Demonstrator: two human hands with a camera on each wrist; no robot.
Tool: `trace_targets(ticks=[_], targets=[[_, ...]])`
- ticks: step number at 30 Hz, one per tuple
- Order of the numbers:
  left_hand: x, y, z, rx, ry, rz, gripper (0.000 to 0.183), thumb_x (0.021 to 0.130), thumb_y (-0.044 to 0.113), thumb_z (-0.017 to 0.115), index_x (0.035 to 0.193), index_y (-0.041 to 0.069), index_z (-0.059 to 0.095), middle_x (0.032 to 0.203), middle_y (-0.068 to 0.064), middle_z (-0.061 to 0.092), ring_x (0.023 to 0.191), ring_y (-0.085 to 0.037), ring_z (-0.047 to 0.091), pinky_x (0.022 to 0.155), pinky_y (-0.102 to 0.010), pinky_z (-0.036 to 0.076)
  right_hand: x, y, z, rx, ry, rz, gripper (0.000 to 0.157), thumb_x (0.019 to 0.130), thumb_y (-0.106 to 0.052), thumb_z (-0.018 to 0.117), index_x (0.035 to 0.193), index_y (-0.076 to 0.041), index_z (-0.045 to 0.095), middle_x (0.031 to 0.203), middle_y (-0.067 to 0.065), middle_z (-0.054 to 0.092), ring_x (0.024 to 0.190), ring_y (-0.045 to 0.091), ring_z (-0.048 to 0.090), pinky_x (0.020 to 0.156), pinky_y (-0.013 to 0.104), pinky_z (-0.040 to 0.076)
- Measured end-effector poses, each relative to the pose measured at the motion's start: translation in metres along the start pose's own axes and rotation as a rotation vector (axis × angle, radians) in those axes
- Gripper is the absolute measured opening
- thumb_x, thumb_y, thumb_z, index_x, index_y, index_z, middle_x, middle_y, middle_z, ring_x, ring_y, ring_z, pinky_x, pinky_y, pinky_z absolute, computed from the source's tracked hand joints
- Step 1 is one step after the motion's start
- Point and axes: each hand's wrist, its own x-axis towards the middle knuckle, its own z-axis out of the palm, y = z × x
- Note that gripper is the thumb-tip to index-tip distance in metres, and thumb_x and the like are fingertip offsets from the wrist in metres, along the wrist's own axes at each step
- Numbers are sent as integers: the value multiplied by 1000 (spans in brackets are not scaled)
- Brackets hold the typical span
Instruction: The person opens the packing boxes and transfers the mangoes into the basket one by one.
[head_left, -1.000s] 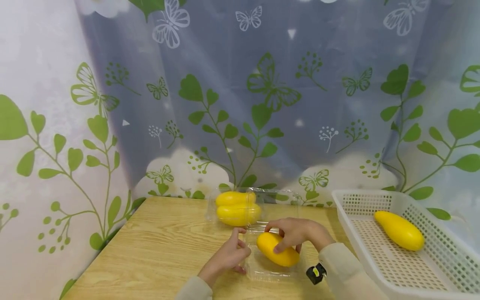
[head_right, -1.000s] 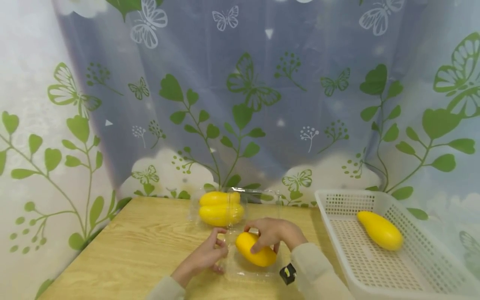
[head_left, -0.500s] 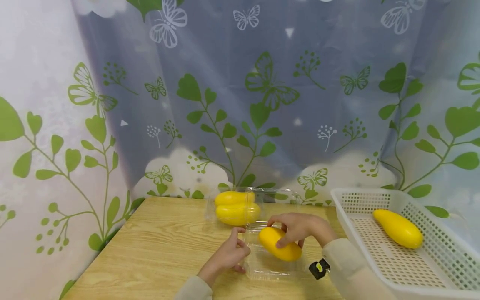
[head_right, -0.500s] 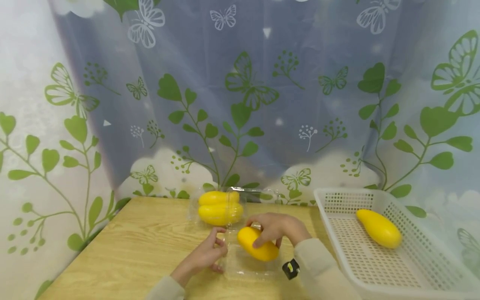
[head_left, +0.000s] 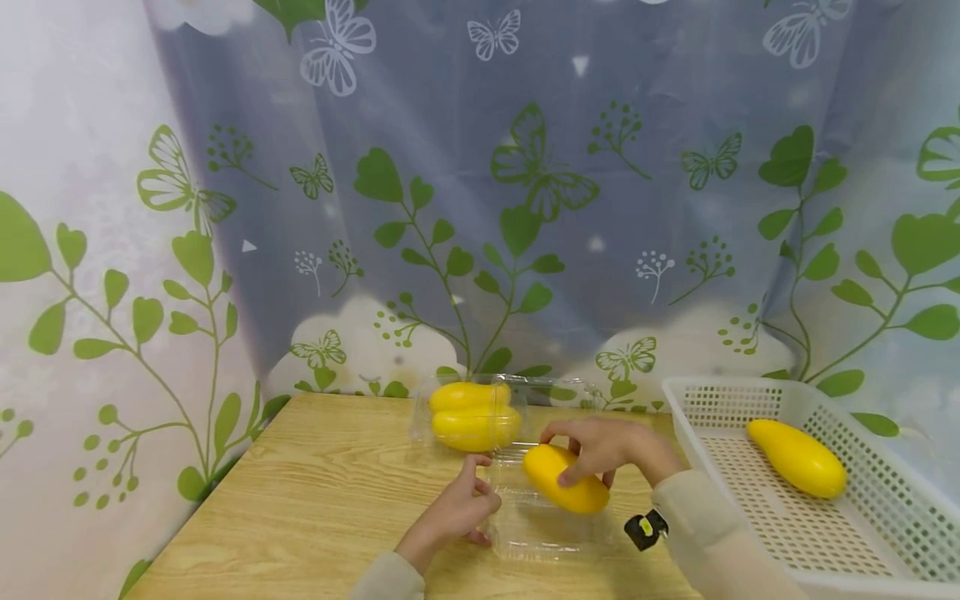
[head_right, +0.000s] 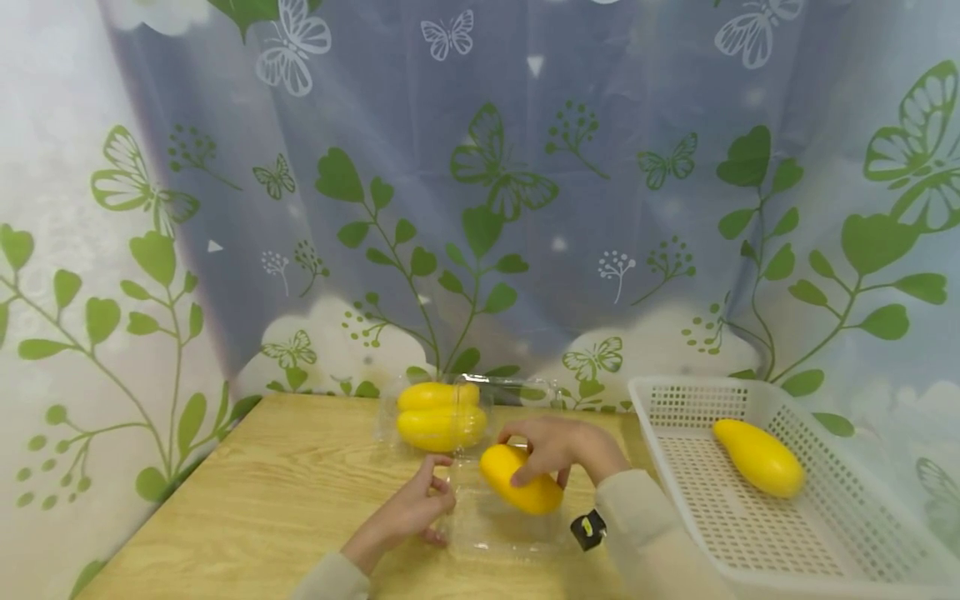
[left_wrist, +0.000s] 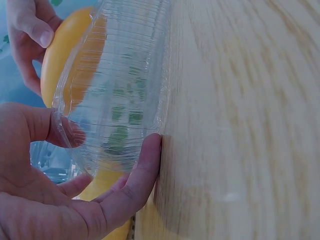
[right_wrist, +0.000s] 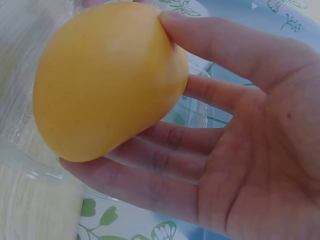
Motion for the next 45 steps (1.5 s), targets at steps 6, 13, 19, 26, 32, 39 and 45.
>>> trace_targets(ticks=[6,13,19,26,32,39,45], targets=[[-1,-1,0,5,-3,3,67,91,11,61,150,9,29,123,-22,49,81,-25,59,57,-36,63,-1,1,-3,-27,5,20,56,86,-20,83,135,-24,57,109,13,63,87,25,68,61,42,65],[-1,-2,1,-2,-3,3,67,91,11,60,150,8,28,123,-22,48,89,-28,59,57,-36,63,-2,3,-6,-22,-12,14,56,87,-19,82,136,-21,55,109,13,61,89,25,67,61,43,65],[-1,-2,0,-7,-7,8,67,92,10,60,150,8,28,123,-22,48,90,-28,58,57,-36,63,-4,5,-10,-5,-12,10,54,87,-18,81,135,-21,55,109,15,60,90,27,67,62,45,65],[-1,-2,0,-11,-11,14,67,93,11,60,151,8,27,123,-21,48,86,-26,58,57,-34,63,-8,6,-18,-52,-2,15,55,87,-21,81,135,-22,54,108,14,60,88,25,67,61,44,65],[0,-1,-1,-5,-11,16,67,93,11,59,151,8,27,125,-23,48,89,-28,58,57,-36,63,-13,6,-24,-75,9,10,55,87,-20,80,136,-20,54,106,14,60,86,24,67,60,44,65],[-1,-1,0,-2,-7,19,67,92,11,60,151,7,27,125,-23,48,91,-28,59,59,-37,64,-17,10,-30,-63,7,34,58,88,-20,80,140,-18,53,108,15,58,86,25,67,61,43,65],[-1,-1,0,-2,-10,26,68,92,11,59,151,6,26,126,-24,47,92,-29,59,60,-38,65,-19,13,-34,-61,9,39,59,88,-22,79,141,-18,52,107,14,59,86,24,68,61,41,65]])
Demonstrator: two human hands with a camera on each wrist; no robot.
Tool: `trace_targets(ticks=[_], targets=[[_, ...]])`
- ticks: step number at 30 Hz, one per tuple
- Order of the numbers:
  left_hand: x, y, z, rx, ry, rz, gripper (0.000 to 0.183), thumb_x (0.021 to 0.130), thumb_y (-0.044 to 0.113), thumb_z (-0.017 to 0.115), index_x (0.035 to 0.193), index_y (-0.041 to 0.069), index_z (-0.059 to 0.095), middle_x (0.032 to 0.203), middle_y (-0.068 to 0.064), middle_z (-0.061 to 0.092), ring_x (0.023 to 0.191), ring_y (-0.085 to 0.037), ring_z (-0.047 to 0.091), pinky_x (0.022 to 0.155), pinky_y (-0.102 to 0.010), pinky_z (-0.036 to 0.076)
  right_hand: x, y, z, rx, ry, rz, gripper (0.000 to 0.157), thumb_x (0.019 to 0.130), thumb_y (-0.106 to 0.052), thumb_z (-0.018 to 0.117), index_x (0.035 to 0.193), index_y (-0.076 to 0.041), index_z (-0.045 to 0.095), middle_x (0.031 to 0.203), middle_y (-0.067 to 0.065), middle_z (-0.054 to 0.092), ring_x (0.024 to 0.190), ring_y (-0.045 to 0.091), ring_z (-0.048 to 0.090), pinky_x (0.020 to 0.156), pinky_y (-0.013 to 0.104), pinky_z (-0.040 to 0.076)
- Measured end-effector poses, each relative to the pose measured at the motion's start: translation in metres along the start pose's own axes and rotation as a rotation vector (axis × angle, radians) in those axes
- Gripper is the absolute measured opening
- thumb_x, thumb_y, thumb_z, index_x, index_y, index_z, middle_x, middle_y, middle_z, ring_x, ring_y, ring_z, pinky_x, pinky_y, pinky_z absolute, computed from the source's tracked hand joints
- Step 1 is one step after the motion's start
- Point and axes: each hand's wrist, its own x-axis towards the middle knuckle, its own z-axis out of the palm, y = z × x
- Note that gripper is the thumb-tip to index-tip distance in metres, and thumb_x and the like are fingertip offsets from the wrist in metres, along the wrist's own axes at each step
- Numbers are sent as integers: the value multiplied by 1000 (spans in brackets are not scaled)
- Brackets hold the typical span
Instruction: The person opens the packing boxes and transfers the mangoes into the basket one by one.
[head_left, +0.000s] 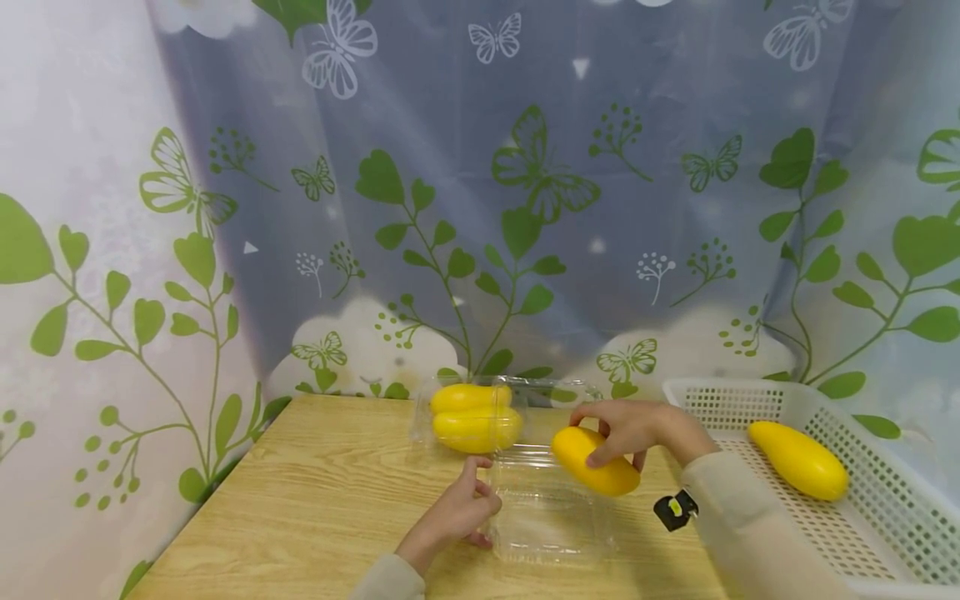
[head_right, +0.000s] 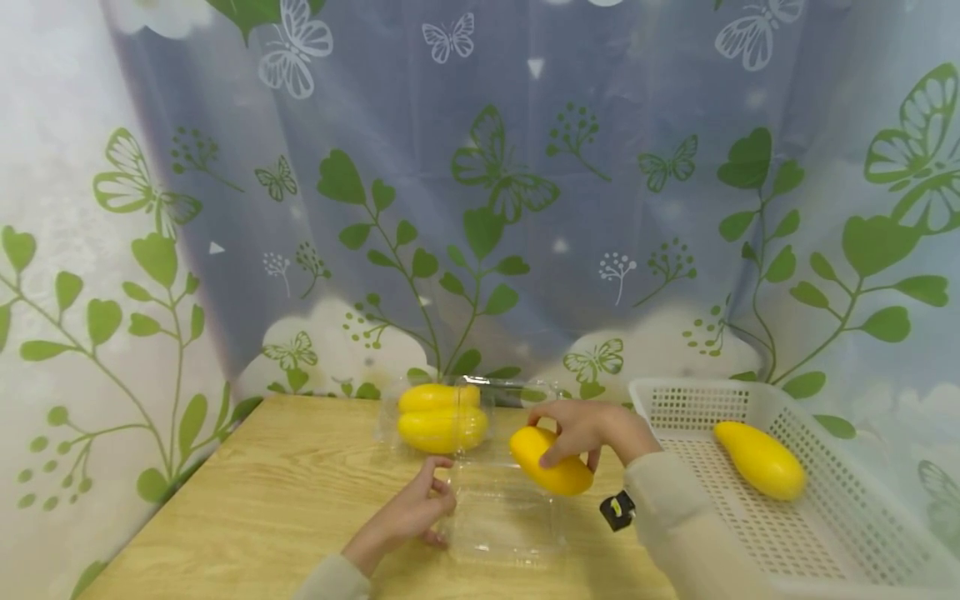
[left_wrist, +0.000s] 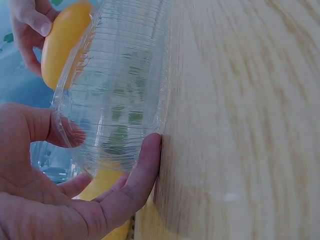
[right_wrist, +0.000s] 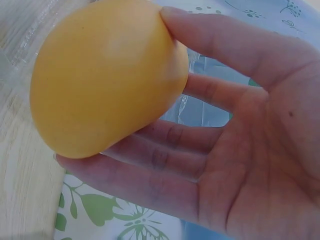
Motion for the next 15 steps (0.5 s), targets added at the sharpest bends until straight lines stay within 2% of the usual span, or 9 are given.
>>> trace_targets(ticks=[5,15], targets=[[0,0,0,-5,-4,-1,69,92,11,59,152,6,26,126,-24,47,93,-29,59,60,-39,65,-1,3,-2,4,4,7,58,88,-23,80,139,-19,53,107,14,60,86,24,68,61,41,65],[1,-1,-1,-11,-4,-3,68,92,10,59,152,6,26,125,-24,47,93,-30,59,60,-39,65,-8,9,-10,13,7,7,68,89,-22,80,148,-14,47,111,16,61,89,23,69,62,42,65]])
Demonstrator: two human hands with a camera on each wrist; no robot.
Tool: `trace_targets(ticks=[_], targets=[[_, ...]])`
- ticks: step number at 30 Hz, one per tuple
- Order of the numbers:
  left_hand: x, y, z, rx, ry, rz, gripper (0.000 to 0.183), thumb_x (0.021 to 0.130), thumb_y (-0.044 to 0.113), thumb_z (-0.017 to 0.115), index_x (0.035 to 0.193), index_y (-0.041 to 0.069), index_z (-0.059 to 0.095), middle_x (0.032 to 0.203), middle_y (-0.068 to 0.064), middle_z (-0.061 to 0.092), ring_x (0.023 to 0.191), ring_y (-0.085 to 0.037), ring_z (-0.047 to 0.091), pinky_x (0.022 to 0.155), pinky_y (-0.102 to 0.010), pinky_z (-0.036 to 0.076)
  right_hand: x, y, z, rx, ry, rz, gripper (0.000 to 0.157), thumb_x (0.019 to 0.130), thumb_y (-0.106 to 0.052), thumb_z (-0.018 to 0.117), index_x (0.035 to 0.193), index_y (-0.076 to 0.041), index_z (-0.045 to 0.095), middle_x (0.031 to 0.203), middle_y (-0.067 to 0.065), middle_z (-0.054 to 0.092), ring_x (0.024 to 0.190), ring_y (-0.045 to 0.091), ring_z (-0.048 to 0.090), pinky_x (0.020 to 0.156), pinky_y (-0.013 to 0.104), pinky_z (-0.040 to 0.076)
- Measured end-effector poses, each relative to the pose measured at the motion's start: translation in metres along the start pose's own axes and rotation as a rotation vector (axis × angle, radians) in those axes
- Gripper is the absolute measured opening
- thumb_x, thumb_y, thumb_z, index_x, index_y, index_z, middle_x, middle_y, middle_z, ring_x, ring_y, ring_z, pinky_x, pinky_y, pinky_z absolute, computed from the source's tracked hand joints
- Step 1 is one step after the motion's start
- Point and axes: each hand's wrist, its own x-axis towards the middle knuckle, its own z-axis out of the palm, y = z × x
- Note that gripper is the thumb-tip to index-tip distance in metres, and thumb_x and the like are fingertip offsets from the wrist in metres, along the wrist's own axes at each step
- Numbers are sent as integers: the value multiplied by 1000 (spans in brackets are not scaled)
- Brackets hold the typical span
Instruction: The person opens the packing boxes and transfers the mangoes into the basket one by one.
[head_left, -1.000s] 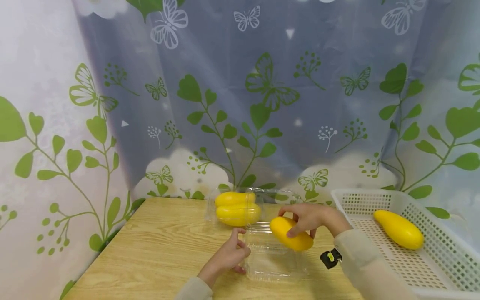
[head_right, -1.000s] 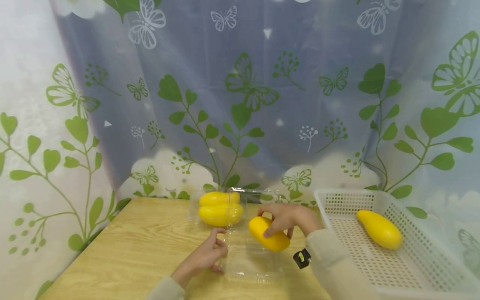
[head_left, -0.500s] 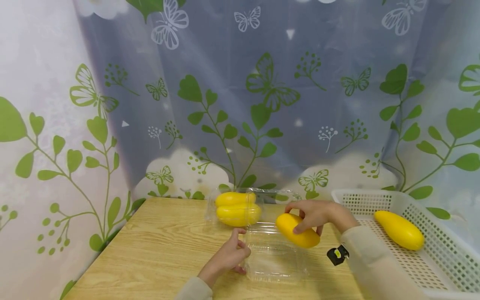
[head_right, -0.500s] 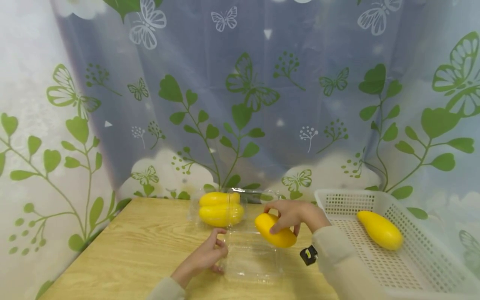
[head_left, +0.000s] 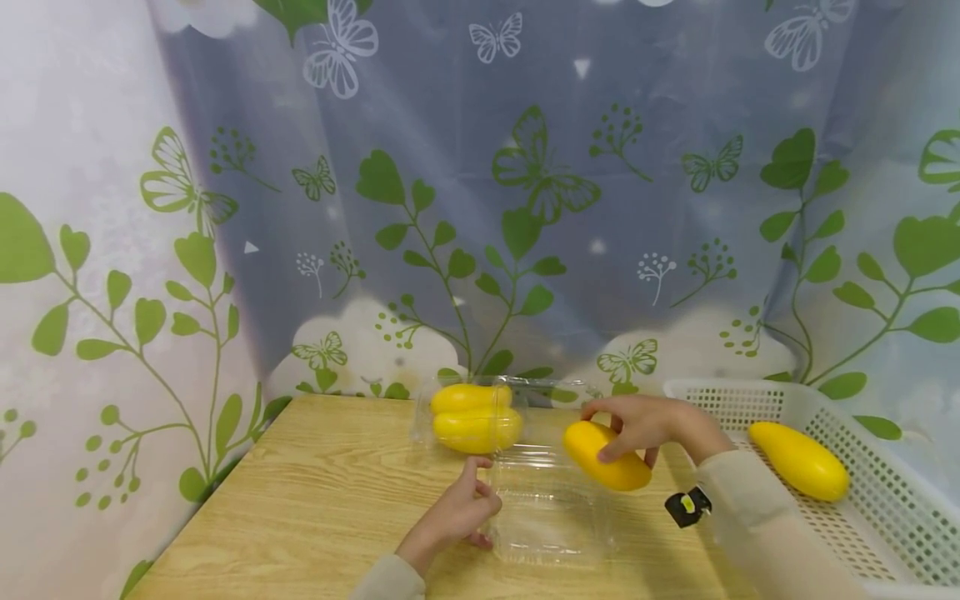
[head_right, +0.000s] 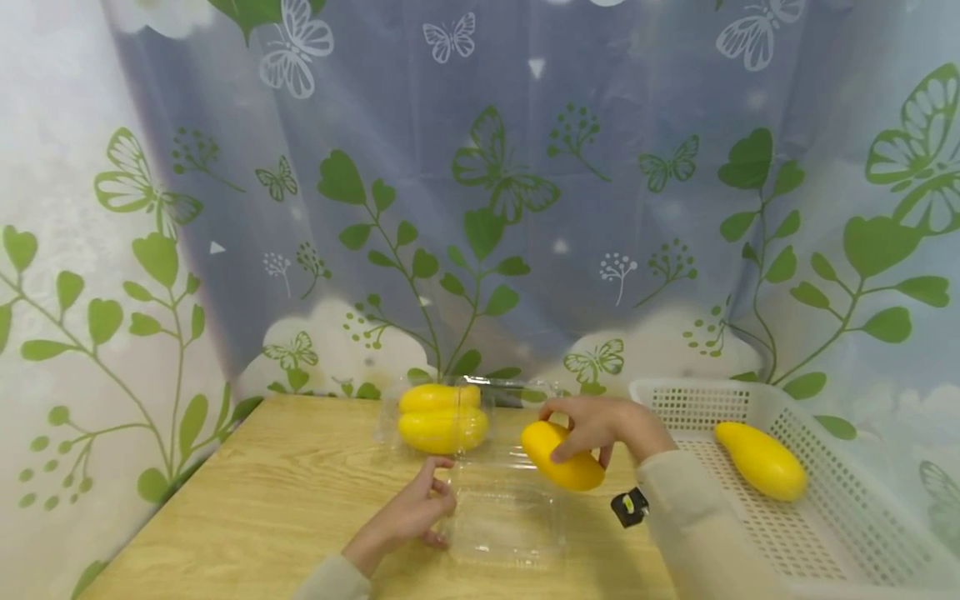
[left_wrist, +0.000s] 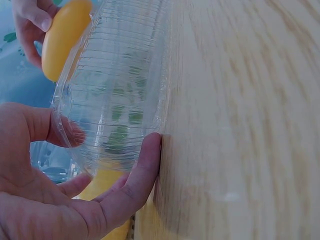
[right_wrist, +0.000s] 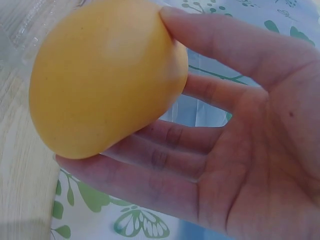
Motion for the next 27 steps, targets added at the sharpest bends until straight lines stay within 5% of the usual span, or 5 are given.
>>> trace_targets(ticks=[27], targets=[[-1,1,0,7,-3,5,69,93,11,60,152,6,26,124,-23,47,92,-30,58,59,-38,64,-11,11,-10,10,8,24,63,89,-21,79,144,-16,50,116,17,62,90,24,69,64,42,66]])
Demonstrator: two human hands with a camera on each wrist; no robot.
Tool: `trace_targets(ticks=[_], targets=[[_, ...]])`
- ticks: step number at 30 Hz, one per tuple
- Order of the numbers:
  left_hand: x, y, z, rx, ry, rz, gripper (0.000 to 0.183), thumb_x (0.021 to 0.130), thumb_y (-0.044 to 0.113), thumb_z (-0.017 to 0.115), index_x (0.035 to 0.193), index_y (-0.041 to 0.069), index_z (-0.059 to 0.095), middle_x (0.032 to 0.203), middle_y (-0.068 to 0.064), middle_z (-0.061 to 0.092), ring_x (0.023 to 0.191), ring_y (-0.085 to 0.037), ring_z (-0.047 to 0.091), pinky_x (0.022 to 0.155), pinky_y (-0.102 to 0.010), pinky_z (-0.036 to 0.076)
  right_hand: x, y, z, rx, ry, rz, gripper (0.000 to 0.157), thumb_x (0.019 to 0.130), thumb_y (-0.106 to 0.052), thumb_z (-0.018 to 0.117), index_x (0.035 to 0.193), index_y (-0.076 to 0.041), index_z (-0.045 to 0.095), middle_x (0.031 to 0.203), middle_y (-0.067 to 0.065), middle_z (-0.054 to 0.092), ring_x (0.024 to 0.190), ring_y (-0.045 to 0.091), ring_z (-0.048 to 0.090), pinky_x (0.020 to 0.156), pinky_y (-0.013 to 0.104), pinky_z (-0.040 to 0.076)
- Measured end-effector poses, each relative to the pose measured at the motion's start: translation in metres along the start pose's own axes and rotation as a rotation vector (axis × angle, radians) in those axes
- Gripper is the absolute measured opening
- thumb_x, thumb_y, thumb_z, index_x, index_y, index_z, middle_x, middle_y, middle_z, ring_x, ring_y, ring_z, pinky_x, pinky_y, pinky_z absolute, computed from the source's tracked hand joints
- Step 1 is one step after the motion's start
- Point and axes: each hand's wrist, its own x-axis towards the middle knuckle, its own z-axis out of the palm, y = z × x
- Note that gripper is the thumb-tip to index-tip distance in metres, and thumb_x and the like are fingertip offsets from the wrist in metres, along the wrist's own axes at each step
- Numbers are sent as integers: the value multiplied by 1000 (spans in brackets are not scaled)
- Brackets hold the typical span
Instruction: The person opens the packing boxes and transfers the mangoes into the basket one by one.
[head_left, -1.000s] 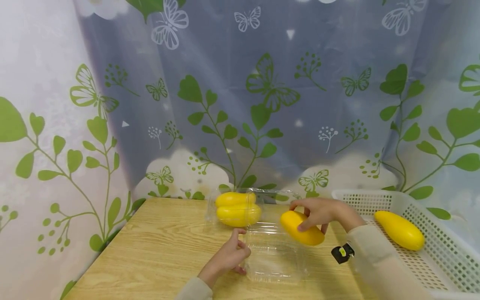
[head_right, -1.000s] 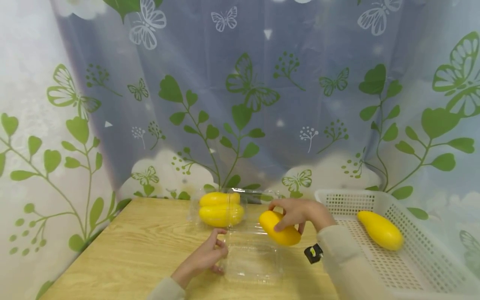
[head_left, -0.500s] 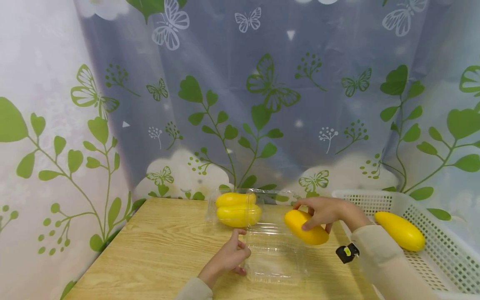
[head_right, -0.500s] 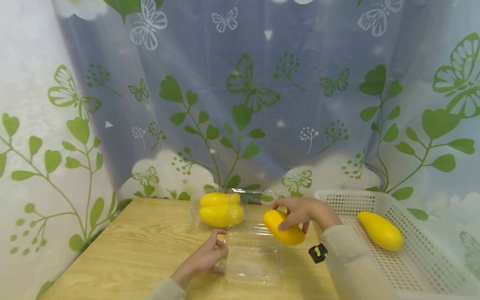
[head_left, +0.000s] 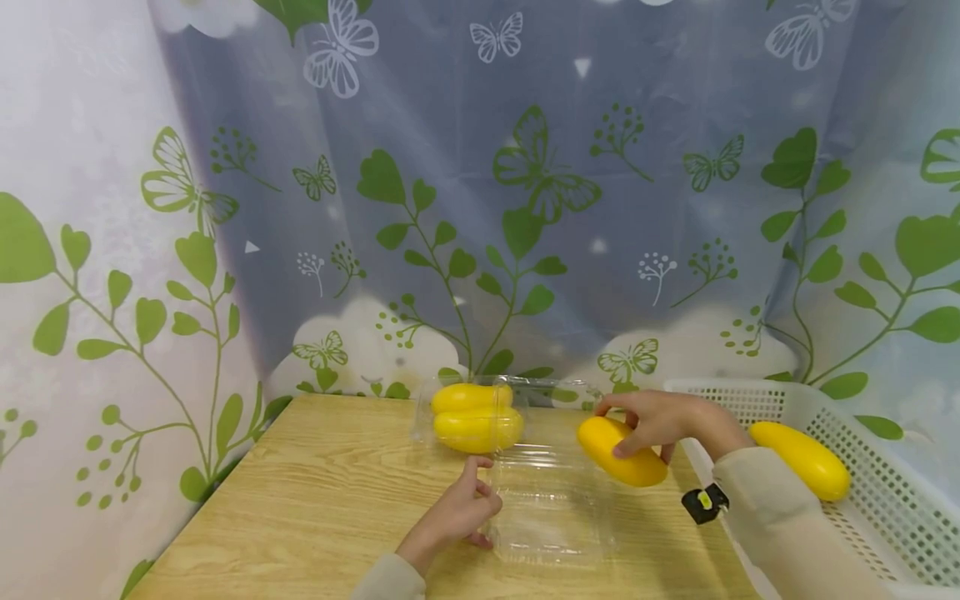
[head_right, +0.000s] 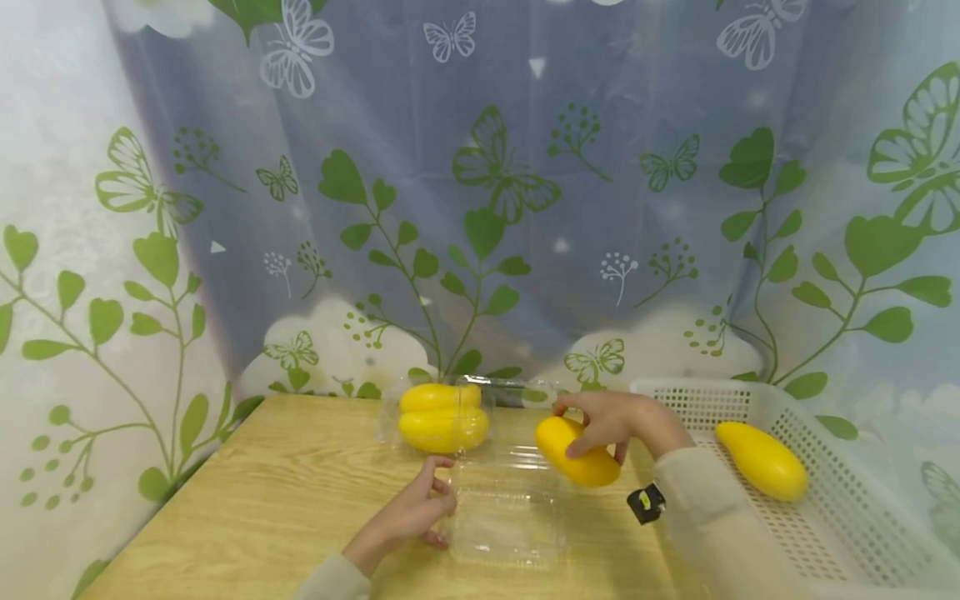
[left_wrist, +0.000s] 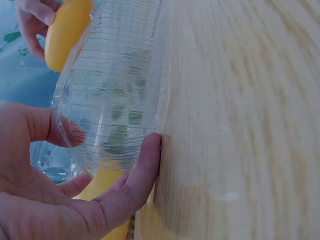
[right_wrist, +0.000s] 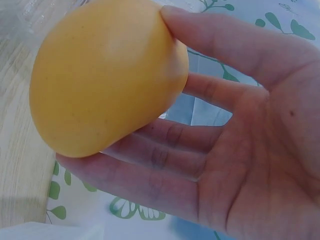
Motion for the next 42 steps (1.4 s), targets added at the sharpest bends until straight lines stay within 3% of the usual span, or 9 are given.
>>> trace_targets(ticks=[42], targets=[[1,-1,1,-3,8,4,67,92,10,59,151,8,27,124,-22,47,90,-29,58,59,-37,64,-20,24,-31,-5,-15,56,68,92,-21,76,149,-9,42,111,18,62,88,24,71,64,45,66]])
